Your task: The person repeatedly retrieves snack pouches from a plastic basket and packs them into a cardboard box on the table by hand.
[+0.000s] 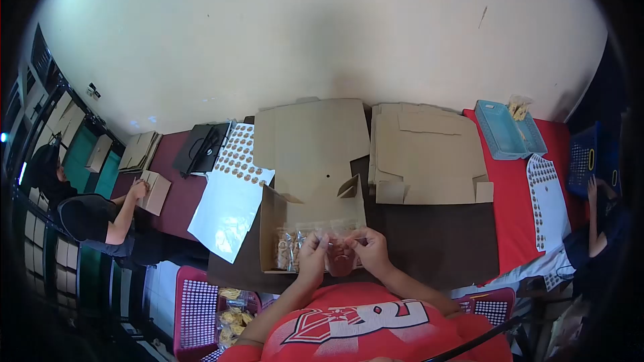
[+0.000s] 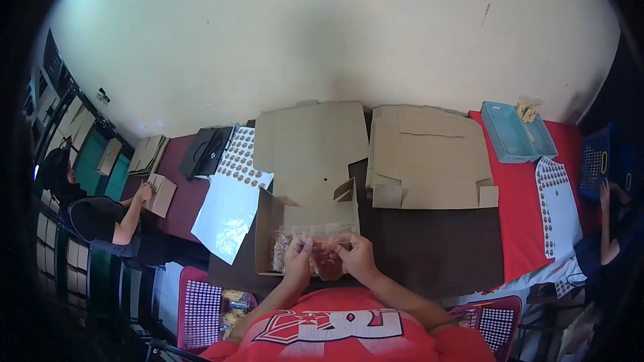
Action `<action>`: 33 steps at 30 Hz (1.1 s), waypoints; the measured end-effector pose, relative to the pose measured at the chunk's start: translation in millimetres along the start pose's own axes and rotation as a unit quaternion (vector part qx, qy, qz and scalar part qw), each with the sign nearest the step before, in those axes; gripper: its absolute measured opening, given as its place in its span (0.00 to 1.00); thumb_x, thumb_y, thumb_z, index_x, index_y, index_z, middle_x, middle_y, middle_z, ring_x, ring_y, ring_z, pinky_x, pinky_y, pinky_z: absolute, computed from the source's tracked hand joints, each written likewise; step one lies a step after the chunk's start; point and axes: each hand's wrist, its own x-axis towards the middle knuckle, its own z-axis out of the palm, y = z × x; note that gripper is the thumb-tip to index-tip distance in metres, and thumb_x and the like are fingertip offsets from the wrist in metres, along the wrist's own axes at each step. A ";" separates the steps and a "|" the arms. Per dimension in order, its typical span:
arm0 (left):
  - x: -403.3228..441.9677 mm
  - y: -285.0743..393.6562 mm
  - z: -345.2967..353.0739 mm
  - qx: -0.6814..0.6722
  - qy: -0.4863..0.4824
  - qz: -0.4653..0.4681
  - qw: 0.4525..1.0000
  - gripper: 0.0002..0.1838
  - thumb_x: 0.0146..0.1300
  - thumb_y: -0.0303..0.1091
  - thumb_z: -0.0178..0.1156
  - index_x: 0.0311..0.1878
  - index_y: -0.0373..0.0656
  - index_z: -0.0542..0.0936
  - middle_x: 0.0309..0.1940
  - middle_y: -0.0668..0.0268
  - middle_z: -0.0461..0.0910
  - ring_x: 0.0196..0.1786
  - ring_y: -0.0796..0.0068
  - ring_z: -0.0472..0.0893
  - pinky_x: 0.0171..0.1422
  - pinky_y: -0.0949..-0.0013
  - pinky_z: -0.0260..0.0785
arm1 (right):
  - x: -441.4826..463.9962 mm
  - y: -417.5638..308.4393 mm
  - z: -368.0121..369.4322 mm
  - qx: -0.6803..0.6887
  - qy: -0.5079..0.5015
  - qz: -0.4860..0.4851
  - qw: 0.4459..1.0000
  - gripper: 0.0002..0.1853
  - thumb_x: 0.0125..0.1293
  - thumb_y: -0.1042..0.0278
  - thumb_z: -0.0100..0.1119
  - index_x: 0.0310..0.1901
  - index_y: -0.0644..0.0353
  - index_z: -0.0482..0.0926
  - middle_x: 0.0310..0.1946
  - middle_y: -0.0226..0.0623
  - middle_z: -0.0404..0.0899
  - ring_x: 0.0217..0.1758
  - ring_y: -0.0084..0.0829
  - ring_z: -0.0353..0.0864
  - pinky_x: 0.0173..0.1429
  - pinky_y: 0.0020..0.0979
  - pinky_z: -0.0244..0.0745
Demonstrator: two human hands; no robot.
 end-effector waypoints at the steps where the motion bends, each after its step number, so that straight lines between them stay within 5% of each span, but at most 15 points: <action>1: 1.1 2.0 -0.1 -0.073 0.015 -0.010 0.997 0.11 0.72 0.35 0.49 0.41 0.38 0.75 0.36 0.62 0.80 0.39 0.74 0.81 0.48 0.71 0.72 | 0.5 -1.4 0.5 0.032 -0.009 0.029 0.999 0.05 0.63 0.72 0.62 0.35 0.65 0.78 0.32 0.35 0.82 0.34 0.21 0.81 0.40 0.23 0.77; 9: 6.1 15.3 -6.7 -0.053 0.025 -0.037 0.998 0.11 0.72 0.37 0.48 0.44 0.38 0.73 0.39 0.65 0.77 0.43 0.77 0.76 0.50 0.71 0.68 | -5.0 3.9 -10.2 0.014 -0.062 0.001 0.998 0.12 0.70 0.65 0.52 0.43 0.66 0.79 0.34 0.34 0.82 0.36 0.20 0.80 0.43 0.23 0.74; 11: 10.3 8.5 -12.6 0.306 0.066 0.182 0.932 0.12 0.67 0.35 0.55 0.46 0.37 0.72 0.43 0.57 0.76 0.49 0.68 0.77 0.54 0.69 0.67 | -3.8 11.1 -10.1 0.072 0.028 0.064 0.995 0.14 0.71 0.63 0.51 0.42 0.66 0.80 0.35 0.33 0.82 0.36 0.18 0.78 0.42 0.21 0.73; 13: 6.1 18.9 -6.8 0.333 0.117 0.226 0.908 0.17 0.63 0.34 0.59 0.51 0.35 0.70 0.48 0.53 0.73 0.53 0.64 0.74 0.57 0.67 0.65 | -2.8 -1.6 -8.4 0.076 0.041 0.056 0.995 0.14 0.71 0.62 0.51 0.43 0.66 0.79 0.35 0.32 0.81 0.36 0.17 0.77 0.42 0.21 0.73; 15: -3.8 30.6 4.3 0.335 -0.047 0.159 0.927 0.21 0.62 0.35 0.61 0.55 0.35 0.69 0.52 0.52 0.71 0.54 0.60 0.74 0.58 0.65 0.65 | -7.0 -12.2 -1.9 0.079 0.060 0.052 0.994 0.14 0.71 0.61 0.52 0.43 0.65 0.79 0.35 0.30 0.80 0.36 0.17 0.76 0.41 0.20 0.72; 19: -7.3 33.9 8.2 0.365 -0.121 0.201 0.901 0.25 0.61 0.34 0.62 0.60 0.37 0.67 0.59 0.54 0.68 0.62 0.63 0.69 0.65 0.64 0.61 | -12.4 -10.8 13.2 0.040 0.019 -0.008 0.999 0.15 0.69 0.58 0.55 0.44 0.64 0.77 0.36 0.29 0.77 0.34 0.18 0.76 0.42 0.21 0.73; 23: -10.3 19.2 -0.5 0.268 -0.059 0.140 0.951 0.19 0.64 0.37 0.59 0.55 0.38 0.72 0.54 0.55 0.74 0.58 0.58 0.73 0.60 0.62 0.65 | -6.1 2.1 18.5 -0.021 -0.010 -0.085 0.996 0.12 0.66 0.66 0.59 0.44 0.67 0.77 0.45 0.39 0.77 0.47 0.26 0.77 0.48 0.25 0.72; 26: -12.4 25.2 -2.9 0.280 -0.071 0.124 0.949 0.14 0.67 0.35 0.55 0.51 0.37 0.76 0.50 0.55 0.77 0.55 0.59 0.75 0.59 0.63 0.66 | -0.6 -0.8 25.4 -0.007 0.004 -0.026 1.000 0.10 0.60 0.71 0.64 0.38 0.66 0.76 0.39 0.39 0.76 0.44 0.27 0.76 0.48 0.26 0.71; 28: -9.5 28.6 -4.7 0.327 -0.051 0.249 0.910 0.11 0.68 0.33 0.52 0.46 0.37 0.79 0.43 0.55 0.79 0.49 0.60 0.77 0.53 0.63 0.68 | 5.9 -10.9 34.9 -0.001 0.135 -0.110 0.985 0.11 0.55 0.73 0.68 0.35 0.65 0.75 0.36 0.37 0.74 0.40 0.26 0.75 0.43 0.25 0.70; 32: -5.3 24.4 -17.4 0.364 -0.041 0.290 0.884 0.10 0.67 0.32 0.52 0.44 0.38 0.79 0.38 0.56 0.80 0.42 0.60 0.79 0.46 0.62 0.69 | 12.5 -5.7 24.6 -0.075 0.158 -0.111 0.978 0.11 0.55 0.72 0.69 0.33 0.64 0.75 0.31 0.34 0.74 0.34 0.25 0.75 0.38 0.25 0.69; 33: -5.2 21.6 -20.8 0.399 0.005 0.295 0.868 0.08 0.65 0.31 0.54 0.41 0.38 0.79 0.35 0.57 0.80 0.39 0.59 0.79 0.45 0.61 0.69 | 9.9 -10.3 20.4 -0.124 0.075 -0.090 0.985 0.10 0.56 0.70 0.68 0.33 0.63 0.74 0.29 0.31 0.73 0.31 0.23 0.72 0.37 0.24 0.67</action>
